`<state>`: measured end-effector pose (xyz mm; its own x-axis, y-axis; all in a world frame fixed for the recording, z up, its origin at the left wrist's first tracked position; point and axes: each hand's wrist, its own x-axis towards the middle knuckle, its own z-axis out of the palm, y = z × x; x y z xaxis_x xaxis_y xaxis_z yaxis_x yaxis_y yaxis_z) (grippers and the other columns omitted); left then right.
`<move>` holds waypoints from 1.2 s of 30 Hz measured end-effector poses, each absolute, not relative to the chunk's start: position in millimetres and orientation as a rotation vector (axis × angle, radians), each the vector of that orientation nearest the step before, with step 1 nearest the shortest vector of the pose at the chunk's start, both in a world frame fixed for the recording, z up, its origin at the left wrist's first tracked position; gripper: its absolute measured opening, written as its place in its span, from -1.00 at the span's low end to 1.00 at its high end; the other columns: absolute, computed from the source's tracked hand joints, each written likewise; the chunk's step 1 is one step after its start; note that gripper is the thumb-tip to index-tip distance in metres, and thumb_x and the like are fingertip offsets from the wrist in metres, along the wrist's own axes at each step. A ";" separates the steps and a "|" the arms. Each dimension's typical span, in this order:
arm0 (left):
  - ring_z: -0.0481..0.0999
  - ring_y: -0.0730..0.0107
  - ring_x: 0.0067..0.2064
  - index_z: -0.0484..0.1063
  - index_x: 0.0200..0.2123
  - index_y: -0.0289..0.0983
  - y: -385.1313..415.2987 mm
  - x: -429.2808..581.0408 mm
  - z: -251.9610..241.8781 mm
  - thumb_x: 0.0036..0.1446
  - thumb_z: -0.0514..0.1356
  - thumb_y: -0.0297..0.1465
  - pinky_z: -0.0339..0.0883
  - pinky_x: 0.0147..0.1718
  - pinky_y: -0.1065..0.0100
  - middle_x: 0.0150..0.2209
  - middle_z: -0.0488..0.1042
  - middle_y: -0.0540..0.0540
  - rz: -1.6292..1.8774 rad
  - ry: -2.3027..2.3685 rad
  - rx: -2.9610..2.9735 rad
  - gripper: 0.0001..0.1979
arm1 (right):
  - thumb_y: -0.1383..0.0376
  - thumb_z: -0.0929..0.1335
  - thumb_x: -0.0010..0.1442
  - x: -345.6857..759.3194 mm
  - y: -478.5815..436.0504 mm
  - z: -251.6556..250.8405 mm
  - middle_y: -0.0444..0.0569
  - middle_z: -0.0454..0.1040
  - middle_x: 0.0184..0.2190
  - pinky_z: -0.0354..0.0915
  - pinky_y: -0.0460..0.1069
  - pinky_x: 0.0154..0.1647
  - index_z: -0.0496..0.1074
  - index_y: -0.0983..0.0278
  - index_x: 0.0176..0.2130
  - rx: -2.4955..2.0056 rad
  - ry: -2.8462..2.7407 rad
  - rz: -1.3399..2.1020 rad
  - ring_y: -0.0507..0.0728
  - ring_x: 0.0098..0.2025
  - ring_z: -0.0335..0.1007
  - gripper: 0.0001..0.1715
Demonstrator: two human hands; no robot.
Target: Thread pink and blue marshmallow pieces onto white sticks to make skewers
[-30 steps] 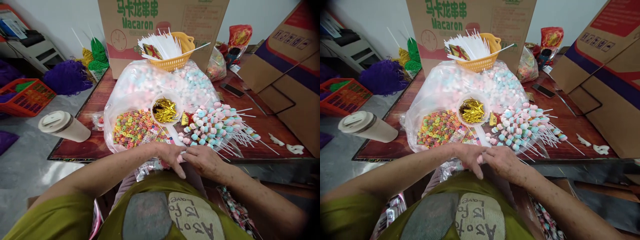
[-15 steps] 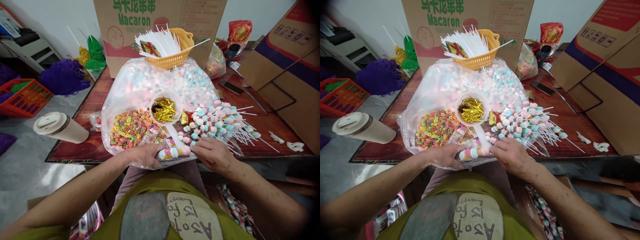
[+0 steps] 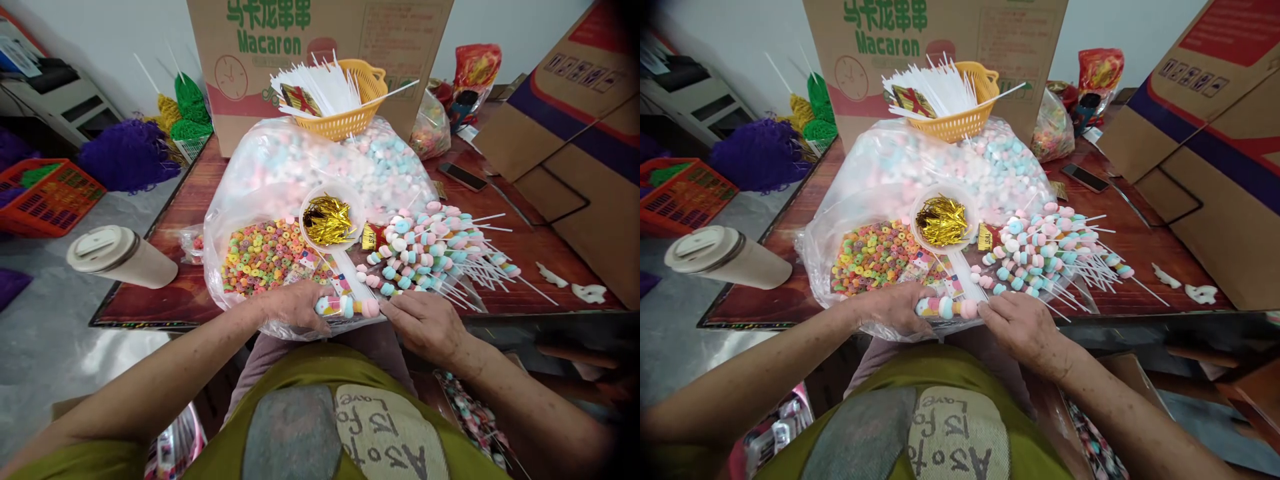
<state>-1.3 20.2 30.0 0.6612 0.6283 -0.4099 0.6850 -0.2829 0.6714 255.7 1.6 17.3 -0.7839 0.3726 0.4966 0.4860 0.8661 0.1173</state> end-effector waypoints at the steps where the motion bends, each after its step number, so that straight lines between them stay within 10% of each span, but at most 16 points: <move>1: 0.43 0.36 -0.33 0.40 -0.24 -0.23 18.3 1.1 28.5 -0.10 0.28 -0.20 0.21 -0.37 0.43 -0.33 0.50 0.01 -0.098 1.095 2.066 -0.65 | 0.50 0.21 0.14 255.4 -0.7 15.5 -0.06 0.41 -0.48 0.07 -0.06 -0.45 0.38 0.31 -0.29 -0.696 -2.583 -0.295 0.03 -0.43 0.24 -0.79; 11: 0.44 0.20 -0.36 0.37 -0.36 -0.30 0.0 15.6 11.0 0.13 -0.05 -0.53 0.14 -0.27 0.17 -0.47 0.45 -0.15 0.201 1.590 2.840 -0.80 | 0.27 0.17 0.26 254.4 -3.3 17.3 -0.17 0.34 -0.58 0.06 -0.12 -0.52 0.39 0.29 -0.46 -1.150 -2.568 0.928 -0.01 -0.52 0.19 -0.65; 21: 0.47 0.21 -0.28 0.33 -0.21 -0.25 11.1 20.9 24.0 -0.05 0.19 -0.02 0.17 -0.39 0.35 -0.31 0.50 -0.09 -0.037 1.439 2.271 -0.54 | 0.49 0.20 0.16 250.9 -2.9 19.9 -0.08 0.35 -0.54 0.03 -0.05 -0.47 0.42 0.33 -0.30 -0.749 -2.603 -0.259 0.04 -0.48 0.18 -0.77; 36: 0.46 0.17 -0.28 0.38 -0.29 -0.30 6.8 23.2 20.6 0.14 0.06 -0.35 0.16 -0.29 0.21 -0.38 0.48 -0.17 0.110 1.368 2.792 -0.83 | 0.40 0.16 0.23 261.8 0.8 26.4 -0.12 0.35 -0.52 0.03 -0.09 -0.51 0.33 0.28 -0.41 -0.999 -2.738 0.332 -0.01 -0.50 0.21 -0.76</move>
